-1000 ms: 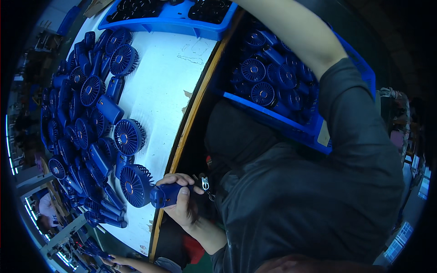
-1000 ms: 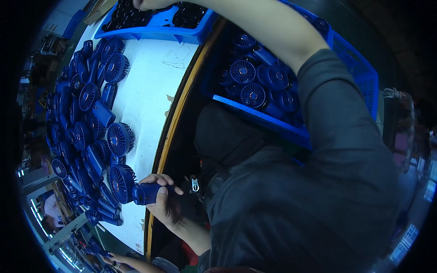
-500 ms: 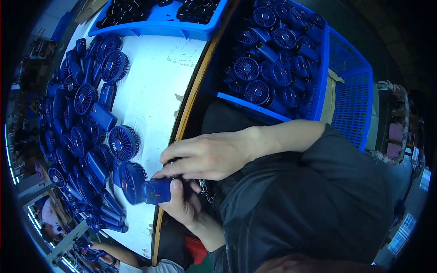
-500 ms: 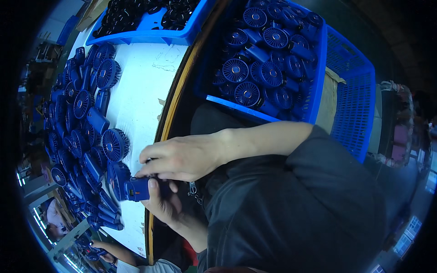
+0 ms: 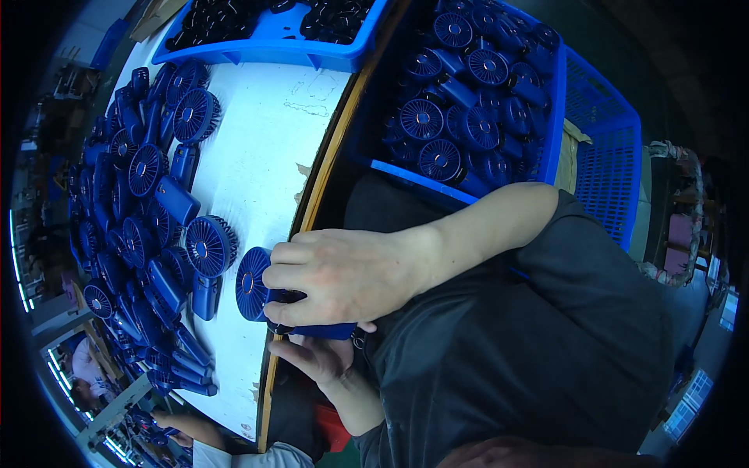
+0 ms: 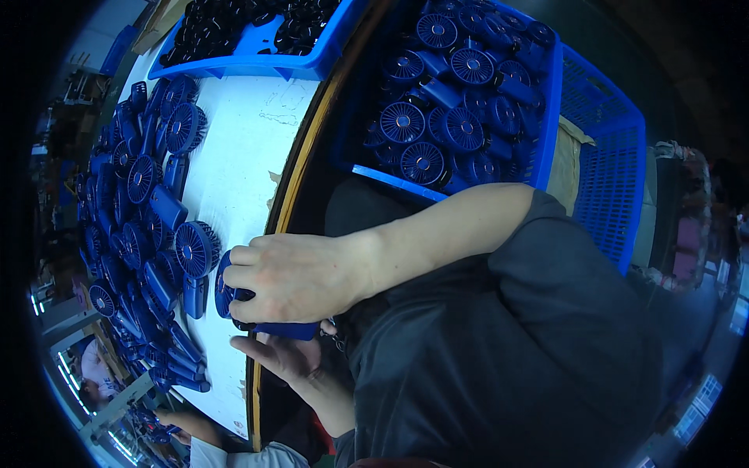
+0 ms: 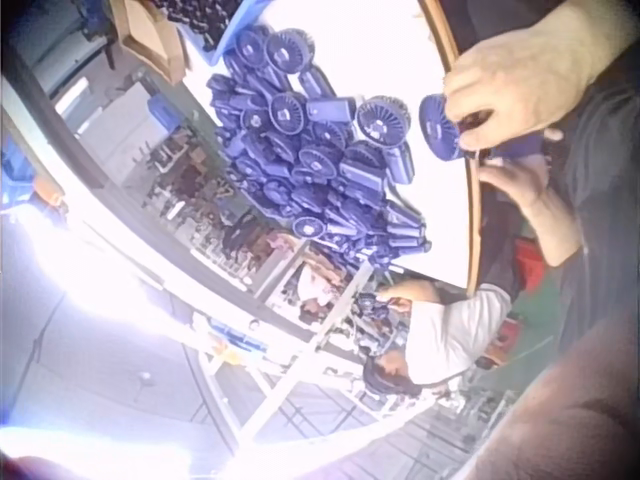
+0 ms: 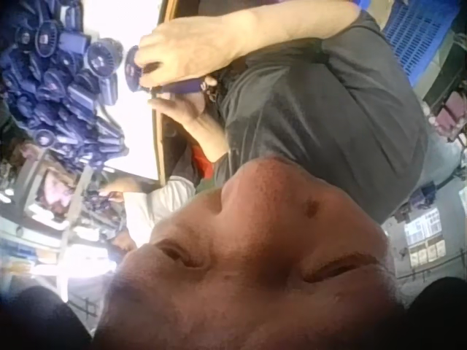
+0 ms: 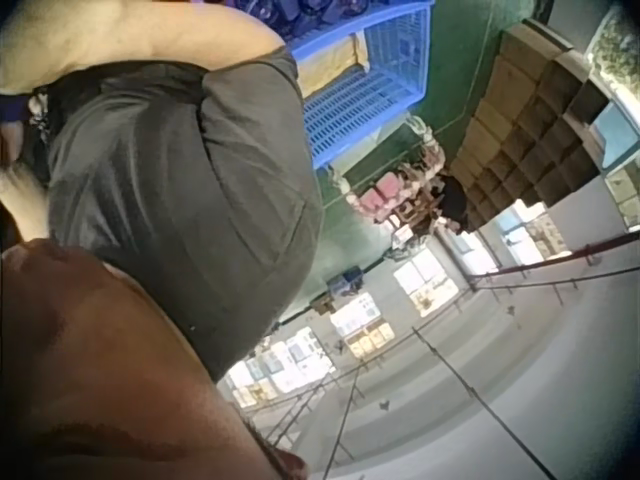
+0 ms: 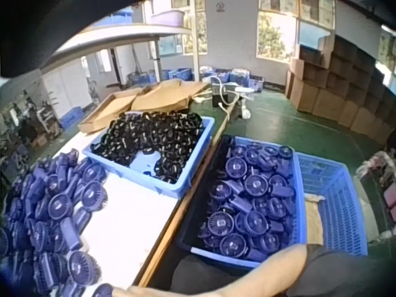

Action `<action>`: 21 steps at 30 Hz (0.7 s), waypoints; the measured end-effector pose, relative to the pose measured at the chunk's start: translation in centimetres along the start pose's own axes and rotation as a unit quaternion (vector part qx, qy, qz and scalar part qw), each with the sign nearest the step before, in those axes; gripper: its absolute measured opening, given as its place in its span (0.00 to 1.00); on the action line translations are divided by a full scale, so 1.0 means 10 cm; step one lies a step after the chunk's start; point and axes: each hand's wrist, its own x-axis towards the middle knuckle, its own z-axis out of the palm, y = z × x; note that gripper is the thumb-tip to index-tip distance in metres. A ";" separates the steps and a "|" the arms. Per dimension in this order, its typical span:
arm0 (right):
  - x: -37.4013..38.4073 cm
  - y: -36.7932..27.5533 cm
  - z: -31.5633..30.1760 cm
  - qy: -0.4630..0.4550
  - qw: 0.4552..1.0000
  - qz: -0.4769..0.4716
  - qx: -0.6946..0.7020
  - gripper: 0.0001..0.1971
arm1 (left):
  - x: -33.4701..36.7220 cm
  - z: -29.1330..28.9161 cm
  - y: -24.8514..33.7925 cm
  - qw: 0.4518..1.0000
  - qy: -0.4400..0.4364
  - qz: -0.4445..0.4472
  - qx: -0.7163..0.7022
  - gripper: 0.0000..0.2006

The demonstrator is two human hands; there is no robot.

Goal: Assemble small blue handheld fans by pressing components together on a factory assembly line.

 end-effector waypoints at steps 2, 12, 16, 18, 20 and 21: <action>-0.09 -0.05 0.15 0.011 0.999 0.023 -0.028 0.17 | 0.07 0.27 -0.06 0.981 0.172 0.038 -0.080 0.36; -0.45 -0.27 0.35 0.135 0.974 0.175 -0.042 0.28 | 0.14 0.55 -0.29 0.991 0.074 -0.027 0.108 0.33; -0.84 -0.11 0.09 0.045 0.938 0.302 0.165 0.24 | 0.34 0.48 -0.31 0.813 -0.107 0.085 0.565 0.46; -1.00 0.06 -0.22 -0.034 0.864 0.477 0.158 0.23 | 0.55 0.63 -0.27 0.759 -0.148 0.142 0.618 0.50; -1.35 0.39 -0.34 0.015 0.841 0.541 0.018 0.24 | 0.64 0.61 -0.35 0.738 -0.204 0.106 0.635 0.50; -1.49 0.56 -0.43 0.026 0.827 0.561 -0.029 0.23 | 0.65 0.64 -0.39 0.734 -0.209 0.103 0.638 0.48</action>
